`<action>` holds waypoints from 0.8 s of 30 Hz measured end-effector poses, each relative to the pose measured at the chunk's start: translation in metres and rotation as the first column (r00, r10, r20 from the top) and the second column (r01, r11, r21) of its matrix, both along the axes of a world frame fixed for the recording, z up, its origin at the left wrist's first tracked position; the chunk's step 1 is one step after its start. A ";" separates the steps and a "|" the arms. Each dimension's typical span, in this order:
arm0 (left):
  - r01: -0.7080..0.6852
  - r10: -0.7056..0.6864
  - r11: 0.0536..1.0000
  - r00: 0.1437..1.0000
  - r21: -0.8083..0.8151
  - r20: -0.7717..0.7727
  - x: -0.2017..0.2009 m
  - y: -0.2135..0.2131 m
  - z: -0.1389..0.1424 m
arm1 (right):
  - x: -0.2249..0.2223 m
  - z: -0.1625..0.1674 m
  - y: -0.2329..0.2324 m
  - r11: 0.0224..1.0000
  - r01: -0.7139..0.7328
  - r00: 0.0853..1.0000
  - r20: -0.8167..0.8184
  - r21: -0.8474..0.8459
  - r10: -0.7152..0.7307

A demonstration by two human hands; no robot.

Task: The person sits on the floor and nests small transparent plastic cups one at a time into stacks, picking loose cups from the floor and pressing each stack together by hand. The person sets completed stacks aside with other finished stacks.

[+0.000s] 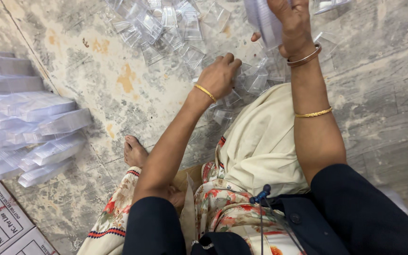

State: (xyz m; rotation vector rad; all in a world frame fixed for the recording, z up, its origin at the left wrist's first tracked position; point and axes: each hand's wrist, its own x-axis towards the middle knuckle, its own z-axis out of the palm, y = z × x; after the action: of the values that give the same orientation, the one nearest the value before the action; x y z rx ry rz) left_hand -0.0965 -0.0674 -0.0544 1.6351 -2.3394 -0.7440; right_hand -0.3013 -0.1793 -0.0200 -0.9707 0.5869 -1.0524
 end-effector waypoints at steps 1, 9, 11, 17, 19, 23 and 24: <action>-0.055 0.053 0.997 0.998 -0.058 -0.019 0.002 -0.003 -0.009 | 0.000 0.003 0.001 1.000 0.004 1.000 -0.013 -0.001 -0.004; -0.690 0.431 0.712 0.576 -0.130 -0.694 0.072 -0.070 0.037 | 0.017 0.037 0.004 0.854 -0.184 0.836 -0.534 -0.486 -0.124; -0.654 0.367 0.740 0.588 -0.157 -0.721 0.066 -0.073 0.056 | 0.024 0.040 0.006 0.790 -0.270 0.842 -0.533 -0.551 -0.083; -0.505 0.403 0.863 0.721 -0.029 -0.564 0.054 -0.089 0.058 | 0.020 0.027 0.013 0.868 -0.272 0.922 -0.370 -0.415 0.112; -0.733 0.755 0.646 0.574 0.213 -0.318 0.064 -0.098 0.044 | 0.013 0.019 0.011 0.944 -0.158 0.925 -0.379 -0.290 0.038; -0.268 0.227 0.824 0.963 -0.499 -0.142 0.045 -0.106 -0.007 | 0.005 0.007 0.006 1.000 -0.001 0.998 -0.070 -0.009 0.000; -0.176 0.204 0.836 0.979 -0.520 -0.003 0.033 -0.105 -0.021 | 0.005 0.006 0.005 1.000 -0.001 1.000 -0.021 -0.006 0.001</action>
State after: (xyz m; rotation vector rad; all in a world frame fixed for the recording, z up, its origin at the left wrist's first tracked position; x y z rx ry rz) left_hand -0.0640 -0.1722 -0.0752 1.6045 -2.1061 -0.0111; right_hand -0.2958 -0.1742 -0.0144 -0.9880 0.6010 -1.0444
